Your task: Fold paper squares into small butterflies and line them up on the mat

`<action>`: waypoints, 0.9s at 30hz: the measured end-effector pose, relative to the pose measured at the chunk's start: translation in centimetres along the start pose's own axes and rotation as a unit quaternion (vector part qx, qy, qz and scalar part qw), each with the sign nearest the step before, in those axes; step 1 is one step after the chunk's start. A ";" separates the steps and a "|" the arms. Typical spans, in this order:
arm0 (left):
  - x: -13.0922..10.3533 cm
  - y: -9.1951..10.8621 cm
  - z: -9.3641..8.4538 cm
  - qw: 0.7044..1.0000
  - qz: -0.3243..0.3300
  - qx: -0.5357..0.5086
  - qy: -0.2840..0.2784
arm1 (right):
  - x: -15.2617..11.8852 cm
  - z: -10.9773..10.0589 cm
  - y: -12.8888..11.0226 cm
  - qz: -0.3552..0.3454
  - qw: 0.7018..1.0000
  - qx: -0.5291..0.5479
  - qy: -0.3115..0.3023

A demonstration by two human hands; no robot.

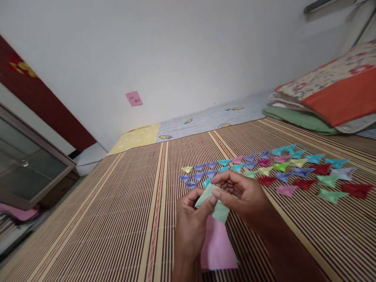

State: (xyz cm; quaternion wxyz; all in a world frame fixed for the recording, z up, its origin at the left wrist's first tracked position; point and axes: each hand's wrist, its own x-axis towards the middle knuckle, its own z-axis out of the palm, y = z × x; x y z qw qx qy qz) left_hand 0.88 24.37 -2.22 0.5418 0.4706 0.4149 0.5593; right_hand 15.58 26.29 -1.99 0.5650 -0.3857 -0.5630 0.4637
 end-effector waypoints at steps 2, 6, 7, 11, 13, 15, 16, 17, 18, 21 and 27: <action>0.1 -0.2 -0.1 0.999 0.010 -0.024 0.033 | 0.2 -0.2 0.3 0.004 0.999 -0.021 -0.026; 0.4 -0.5 -0.3 0.993 0.017 -0.084 0.076 | 0.2 -0.4 0.7 0.014 0.998 -0.041 -0.050; 0.5 -0.6 -0.3 0.992 0.017 -0.096 0.083 | 0.2 -0.5 0.7 0.009 0.998 -0.038 -0.049; 0.7 -0.7 -0.2 0.987 0.004 -0.131 0.093 | 0.2 -0.8 0.4 -0.013 0.998 -0.030 -0.050; 0.6 -0.6 -0.2 0.988 0.002 -0.125 0.089 | 0.2 -0.9 0.2 -0.018 0.998 -0.041 -0.045; 0.5 -0.5 -0.1 0.993 0.006 -0.087 0.080 | 0.1 -0.8 0.0 -0.021 0.998 -0.044 -0.031; 0.4 -0.3 -0.1 0.996 0.008 -0.055 0.069 | 0.1 -0.7 -0.1 -0.018 0.999 -0.043 -0.025; 0.2 -0.2 -0.1 0.998 0.007 -0.025 0.051 | 0.1 -0.6 -0.3 -0.015 0.999 -0.044 -0.024; 0.1 -0.1 0.0 1.000 0.008 0.003 0.030 | 0.1 -0.4 -0.4 -0.013 0.998 -0.048 -0.028; 0.0 0.0 0.2 0.998 0.002 0.052 -0.024 | 0.0 -0.3 -0.5 -0.013 0.997 -0.065 -0.045; 0.3 -0.2 -0.4 0.999 -0.043 -0.003 -0.028 | 0.1 -1.3 0.3 0.038 0.996 -0.033 -0.070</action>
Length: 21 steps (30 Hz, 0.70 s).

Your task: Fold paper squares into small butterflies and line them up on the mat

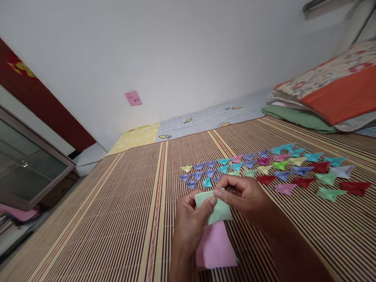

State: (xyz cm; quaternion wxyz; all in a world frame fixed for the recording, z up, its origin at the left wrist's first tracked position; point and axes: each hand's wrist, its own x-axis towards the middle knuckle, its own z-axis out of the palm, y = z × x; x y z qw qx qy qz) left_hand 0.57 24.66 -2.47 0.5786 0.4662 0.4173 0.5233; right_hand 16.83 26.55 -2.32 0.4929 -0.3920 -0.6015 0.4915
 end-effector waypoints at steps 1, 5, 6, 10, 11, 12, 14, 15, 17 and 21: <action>0.0 0.0 -0.3 1.000 -0.002 0.000 0.006 | 0.0 -0.2 0.1 -0.003 1.000 -0.016 -0.009; 0.3 0.2 -1.5 0.999 0.004 0.004 0.054 | 0.2 -0.6 0.5 -0.009 0.998 -0.052 -0.047; 0.4 0.2 -1.7 0.997 0.020 -0.019 0.077 | 0.3 -0.6 0.5 -0.011 0.999 -0.038 -0.033; 0.6 0.2 -1.5 0.987 0.048 -0.124 0.094 | 0.6 0.1 0.8 -0.032 0.992 0.046 0.114; 0.6 0.3 -1.1 0.989 0.034 -0.124 0.071 | 0.7 0.4 0.8 -0.035 0.987 0.063 0.142; 0.5 0.3 -0.5 0.992 0.019 -0.116 0.051 | 0.7 0.7 0.9 -0.036 0.983 0.080 0.160; 0.2 0.3 0.7 0.989 0.006 -0.142 0.036 | 0.9 1.4 1.0 -0.033 0.977 0.110 0.177; 0.1 0.3 1.4 0.983 0.002 -0.175 0.047 | 1.0 1.7 1.2 -0.034 0.976 0.122 0.176; 0.0 0.4 2.4 0.962 0.013 -0.255 0.100 | 1.2 2.3 1.6 -0.042 0.976 0.138 0.161; 0.1 0.9 2.7 0.937 0.025 -0.312 0.156 | 1.5 2.8 2.7 -0.046 0.984 0.136 0.105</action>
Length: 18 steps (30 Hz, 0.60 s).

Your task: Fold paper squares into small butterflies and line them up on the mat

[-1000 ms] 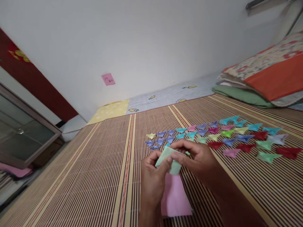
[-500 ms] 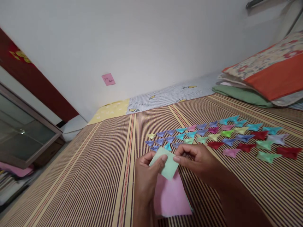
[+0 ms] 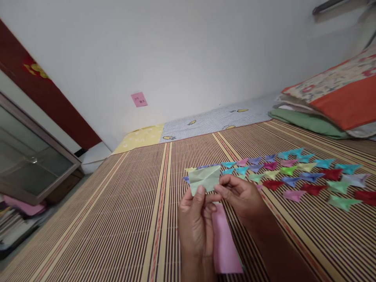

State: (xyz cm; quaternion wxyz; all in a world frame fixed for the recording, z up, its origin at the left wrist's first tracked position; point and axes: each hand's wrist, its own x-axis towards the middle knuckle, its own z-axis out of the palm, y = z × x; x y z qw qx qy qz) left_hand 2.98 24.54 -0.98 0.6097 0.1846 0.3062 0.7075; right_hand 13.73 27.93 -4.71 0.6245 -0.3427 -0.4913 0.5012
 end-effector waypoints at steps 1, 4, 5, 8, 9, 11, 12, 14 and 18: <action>0.1 0.2 -0.1 1.000 0.001 0.001 0.005 | 0.0 0.0 0.2 0.004 1.000 -0.004 -0.015; 0.5 0.9 -0.5 1.000 0.009 0.027 0.003 | 0.0 -0.2 0.5 0.006 0.998 -0.023 -0.061; 0.6 1.0 -0.7 0.999 0.013 0.040 -0.003 | 0.0 -0.3 0.4 0.005 0.997 -0.031 -0.069; 0.8 1.0 -1.0 0.996 0.023 0.077 -0.031 | -0.1 -0.8 -0.5 0.001 0.997 -0.055 -0.058; 0.8 0.8 -1.1 0.995 0.025 0.088 -0.039 | -0.1 -0.9 -0.9 -0.006 0.997 -0.064 -0.047; 0.7 0.6 -1.3 0.992 0.027 0.114 -0.054 | -0.2 -1.2 -1.8 -0.042 0.994 -0.093 -0.032; 0.7 0.5 -1.3 0.989 0.030 0.129 -0.061 | -0.3 -1.2 -2.2 -0.068 0.991 -0.112 -0.028; 0.6 0.3 -1.4 0.982 0.038 0.165 -0.080 | -0.4 -1.2 -2.8 -0.115 0.982 -0.147 -0.028; 0.3 0.5 -1.4 0.969 0.053 0.218 -0.106 | -0.6 -0.9 -3.5 -0.131 0.976 -0.169 -0.042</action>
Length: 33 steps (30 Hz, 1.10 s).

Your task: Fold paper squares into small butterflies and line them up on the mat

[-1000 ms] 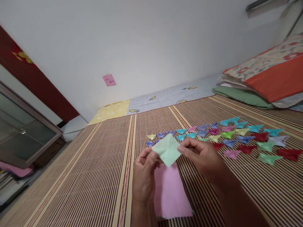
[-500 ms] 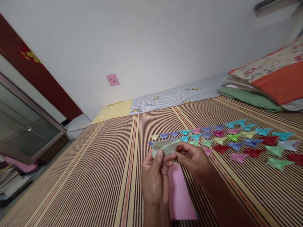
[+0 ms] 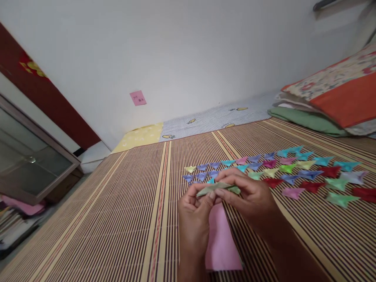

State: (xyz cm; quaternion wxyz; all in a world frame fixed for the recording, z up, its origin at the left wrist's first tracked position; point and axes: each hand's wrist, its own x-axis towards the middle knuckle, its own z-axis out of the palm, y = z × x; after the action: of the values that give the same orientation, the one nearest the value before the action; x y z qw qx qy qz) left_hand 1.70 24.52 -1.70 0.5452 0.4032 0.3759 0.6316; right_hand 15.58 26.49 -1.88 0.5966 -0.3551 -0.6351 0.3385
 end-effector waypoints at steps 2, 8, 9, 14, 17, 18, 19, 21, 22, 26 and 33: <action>-0.1 0.2 0.0 1.000 -0.001 0.019 0.000 | 0.0 0.0 -0.3 0.008 1.000 -0.003 -0.010; -0.4 0.6 -0.1 0.991 0.041 0.127 0.001 | 0.0 -0.4 -0.9 0.026 0.998 -0.037 -0.042; -0.4 0.6 -0.1 0.989 0.049 0.142 0.001 | 0.0 -0.5 -1.0 0.028 0.997 -0.046 -0.047; -0.3 0.6 -0.4 0.988 0.072 0.137 0.002 | 0.1 -1.1 -0.5 0.015 0.995 -0.068 -0.077; -0.1 0.2 -1.0 0.993 0.063 0.096 -0.010 | 0.1 -1.3 0.2 0.019 0.996 -0.029 -0.081; 0.0 0.1 -1.2 0.995 0.059 0.084 -0.013 | 0.1 -1.3 0.5 0.023 0.997 -0.015 -0.075; 0.1 -0.1 -1.4 0.996 0.056 0.073 -0.014 | 0.1 -1.3 0.7 0.027 0.998 -0.004 -0.065; 0.2 -0.4 -1.6 0.997 0.049 0.056 -0.012 | 0.1 -1.2 1.0 0.034 0.999 0.010 -0.040; 0.3 -0.5 -1.7 0.998 0.046 0.049 -0.012 | 0.1 -1.1 1.0 0.039 0.999 0.014 -0.030; 0.4 -0.5 -1.4 0.998 0.045 0.038 -0.014 | 0.0 -1.0 1.0 0.081 0.995 0.045 -0.024; 0.1 0.0 -1.1 0.998 0.038 0.051 0.011 | -0.1 -0.9 1.2 0.126 0.988 0.080 -0.033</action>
State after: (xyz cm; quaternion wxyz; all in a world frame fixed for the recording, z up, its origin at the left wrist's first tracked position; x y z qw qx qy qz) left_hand 0.70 24.58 -2.16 0.4959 0.4373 0.3977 0.6362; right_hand 16.53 27.05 -2.85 0.5546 -0.3723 -0.5757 0.4716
